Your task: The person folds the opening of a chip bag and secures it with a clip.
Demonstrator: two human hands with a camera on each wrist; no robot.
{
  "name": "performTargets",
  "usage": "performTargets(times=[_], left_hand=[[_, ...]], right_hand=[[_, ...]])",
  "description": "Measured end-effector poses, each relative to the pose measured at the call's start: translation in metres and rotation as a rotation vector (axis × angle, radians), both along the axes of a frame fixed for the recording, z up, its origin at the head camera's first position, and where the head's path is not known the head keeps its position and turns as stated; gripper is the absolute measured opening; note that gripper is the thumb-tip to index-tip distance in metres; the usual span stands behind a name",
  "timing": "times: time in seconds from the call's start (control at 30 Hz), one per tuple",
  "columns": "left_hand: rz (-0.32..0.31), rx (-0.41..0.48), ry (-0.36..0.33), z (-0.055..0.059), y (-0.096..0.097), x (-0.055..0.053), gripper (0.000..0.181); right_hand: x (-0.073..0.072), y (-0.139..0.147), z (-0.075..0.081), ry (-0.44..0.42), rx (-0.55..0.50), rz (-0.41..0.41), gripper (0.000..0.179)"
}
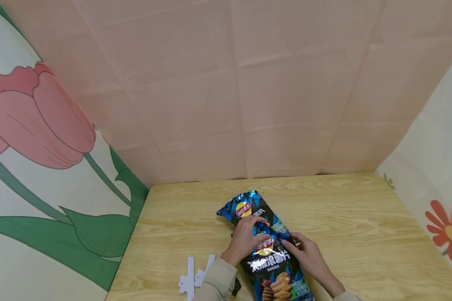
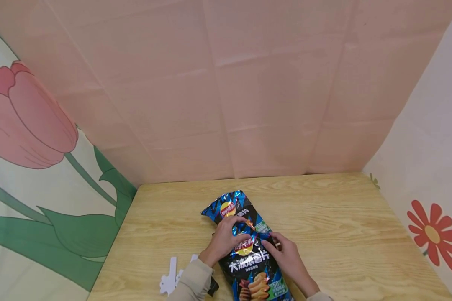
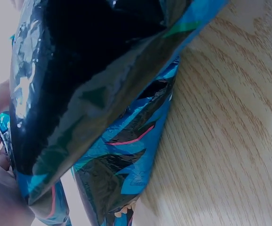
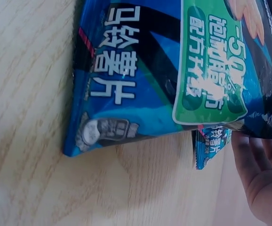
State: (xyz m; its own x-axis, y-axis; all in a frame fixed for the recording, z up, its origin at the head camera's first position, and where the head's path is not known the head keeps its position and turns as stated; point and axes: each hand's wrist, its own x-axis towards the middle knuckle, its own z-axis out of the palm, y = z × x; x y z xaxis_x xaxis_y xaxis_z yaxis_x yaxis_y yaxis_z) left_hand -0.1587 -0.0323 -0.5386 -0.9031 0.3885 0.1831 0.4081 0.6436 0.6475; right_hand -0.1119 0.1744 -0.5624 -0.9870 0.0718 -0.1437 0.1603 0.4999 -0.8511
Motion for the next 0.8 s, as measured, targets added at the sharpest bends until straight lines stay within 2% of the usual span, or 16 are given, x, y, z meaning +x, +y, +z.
performTargets(times=[0.23, 0.37, 0.53, 0.7, 0.8], left_hand=[[-0.004, -0.006, 0.014, -0.0008, -0.0002, 0.0005, 0.04], [-0.022, -0.004, 0.022, -0.0014, -0.0011, -0.0002, 0.039], [-0.049, -0.013, -0.011, -0.0006, -0.0028, -0.0016, 0.038], [-0.069, -0.001, -0.06, 0.001, -0.0058, -0.0018, 0.03], [-0.092, 0.015, -0.057, 0.0021, -0.0077, -0.0016, 0.024]], right_hand=[[0.0019, 0.0001, -0.0004, 0.05, 0.02, 0.002, 0.032], [0.0037, 0.0011, -0.0007, 0.035, 0.019, 0.011, 0.032], [0.0054, 0.0028, -0.0018, 0.032, 0.02, 0.02, 0.031], [0.0067, 0.0041, -0.0035, 0.044, 0.021, 0.023, 0.028], [0.0079, 0.0046, -0.0037, 0.059, 0.019, 0.027, 0.027]])
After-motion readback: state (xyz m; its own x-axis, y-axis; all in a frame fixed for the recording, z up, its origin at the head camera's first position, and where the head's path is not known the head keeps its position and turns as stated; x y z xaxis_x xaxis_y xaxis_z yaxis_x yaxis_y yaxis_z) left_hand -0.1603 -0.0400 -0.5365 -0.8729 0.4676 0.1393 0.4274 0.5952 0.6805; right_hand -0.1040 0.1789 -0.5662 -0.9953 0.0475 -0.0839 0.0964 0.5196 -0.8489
